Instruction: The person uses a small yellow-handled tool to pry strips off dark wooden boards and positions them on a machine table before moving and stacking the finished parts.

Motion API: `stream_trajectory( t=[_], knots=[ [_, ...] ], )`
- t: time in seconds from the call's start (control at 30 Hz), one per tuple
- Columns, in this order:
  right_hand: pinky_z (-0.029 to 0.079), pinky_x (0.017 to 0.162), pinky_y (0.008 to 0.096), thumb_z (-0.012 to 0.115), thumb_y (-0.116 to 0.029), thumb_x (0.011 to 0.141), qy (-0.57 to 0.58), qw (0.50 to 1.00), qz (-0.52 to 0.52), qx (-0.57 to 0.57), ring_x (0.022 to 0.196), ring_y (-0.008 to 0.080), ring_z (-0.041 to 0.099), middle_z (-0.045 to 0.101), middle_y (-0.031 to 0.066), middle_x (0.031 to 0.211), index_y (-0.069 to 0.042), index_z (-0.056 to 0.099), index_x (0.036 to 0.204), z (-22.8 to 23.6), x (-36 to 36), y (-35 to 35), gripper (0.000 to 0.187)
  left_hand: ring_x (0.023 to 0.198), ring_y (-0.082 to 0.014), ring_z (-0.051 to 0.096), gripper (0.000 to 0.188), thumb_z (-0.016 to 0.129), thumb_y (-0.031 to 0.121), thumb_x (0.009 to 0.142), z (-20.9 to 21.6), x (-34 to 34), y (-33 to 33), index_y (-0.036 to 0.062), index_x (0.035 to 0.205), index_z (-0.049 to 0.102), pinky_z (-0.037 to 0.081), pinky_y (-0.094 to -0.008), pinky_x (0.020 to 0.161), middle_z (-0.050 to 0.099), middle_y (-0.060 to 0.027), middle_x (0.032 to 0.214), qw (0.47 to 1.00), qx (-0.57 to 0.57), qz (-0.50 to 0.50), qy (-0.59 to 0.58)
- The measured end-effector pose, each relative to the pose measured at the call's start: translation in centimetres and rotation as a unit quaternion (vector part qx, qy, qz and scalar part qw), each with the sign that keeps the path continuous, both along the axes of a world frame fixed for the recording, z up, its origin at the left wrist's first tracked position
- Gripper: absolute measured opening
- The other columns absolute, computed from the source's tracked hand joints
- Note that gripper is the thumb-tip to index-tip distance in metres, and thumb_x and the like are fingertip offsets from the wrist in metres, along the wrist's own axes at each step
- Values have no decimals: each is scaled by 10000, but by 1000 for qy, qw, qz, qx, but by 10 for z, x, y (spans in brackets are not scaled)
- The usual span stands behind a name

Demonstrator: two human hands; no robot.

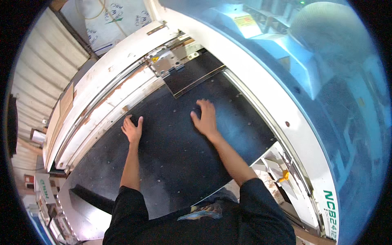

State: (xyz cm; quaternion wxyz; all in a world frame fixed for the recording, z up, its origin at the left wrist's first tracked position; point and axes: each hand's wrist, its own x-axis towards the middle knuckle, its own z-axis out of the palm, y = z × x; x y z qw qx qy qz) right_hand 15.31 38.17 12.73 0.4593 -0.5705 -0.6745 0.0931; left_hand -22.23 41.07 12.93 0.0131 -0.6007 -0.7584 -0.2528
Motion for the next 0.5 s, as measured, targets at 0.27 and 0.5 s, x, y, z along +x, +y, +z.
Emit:
stream_trajectory(
  t=[0.27, 0.5],
  knots=[
    [346, 1169, 509, 673, -207, 938, -18, 992, -17, -123, 1380, 372, 467, 581, 175, 1384, -68, 583, 1296, 19, 23, -187, 394, 1357, -357, 467, 722, 563, 674, 930, -2, 6, 2, 103, 1369, 522, 261, -672, 1123, 553, -156, 1383, 998, 34, -12, 47],
    [356, 1168, 491, 675, -200, 937, -77, 983, -155, -62, 1400, 349, 448, 567, 135, 1426, -78, 591, 1283, -1, 32, -348, 376, 1104, -332, 663, 671, 504, 716, 936, -23, -3, 19, 127, 1228, 642, 461, -592, 916, 686, -101, 1188, 984, 131, 4, 117]
  ],
)
